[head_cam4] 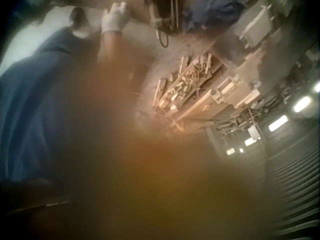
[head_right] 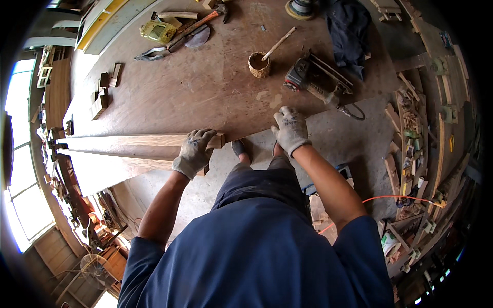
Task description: The person applies glue to small wooden blocks and attaches them to a long wooden plank using a nail gun. They repeat this process for several blocks, moving along the plank to secure each piece in place.
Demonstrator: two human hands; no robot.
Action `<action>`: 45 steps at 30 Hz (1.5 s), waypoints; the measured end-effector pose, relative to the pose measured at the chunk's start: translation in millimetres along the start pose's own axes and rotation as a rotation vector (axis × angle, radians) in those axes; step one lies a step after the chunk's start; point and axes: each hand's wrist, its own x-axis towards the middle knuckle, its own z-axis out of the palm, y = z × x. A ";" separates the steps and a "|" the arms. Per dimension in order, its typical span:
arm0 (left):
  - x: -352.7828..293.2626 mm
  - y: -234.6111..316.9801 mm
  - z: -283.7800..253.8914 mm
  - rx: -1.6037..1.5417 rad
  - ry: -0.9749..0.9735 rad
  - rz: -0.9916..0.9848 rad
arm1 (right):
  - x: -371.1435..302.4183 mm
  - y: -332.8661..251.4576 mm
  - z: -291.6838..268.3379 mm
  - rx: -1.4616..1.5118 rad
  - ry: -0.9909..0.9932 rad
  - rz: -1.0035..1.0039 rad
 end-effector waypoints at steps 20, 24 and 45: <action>16.1 5.4 -1.4 0.154 -0.122 0.029 | -2.0 -134.7 38.6 0.841 -0.424 0.296; 17.3 7.1 -5.1 0.161 -0.150 0.019 | 6.3 -147.4 45.1 0.865 -0.376 0.405; 15.2 1.1 2.1 0.159 -0.101 0.083 | 8.5 -155.6 52.4 0.875 -0.343 0.584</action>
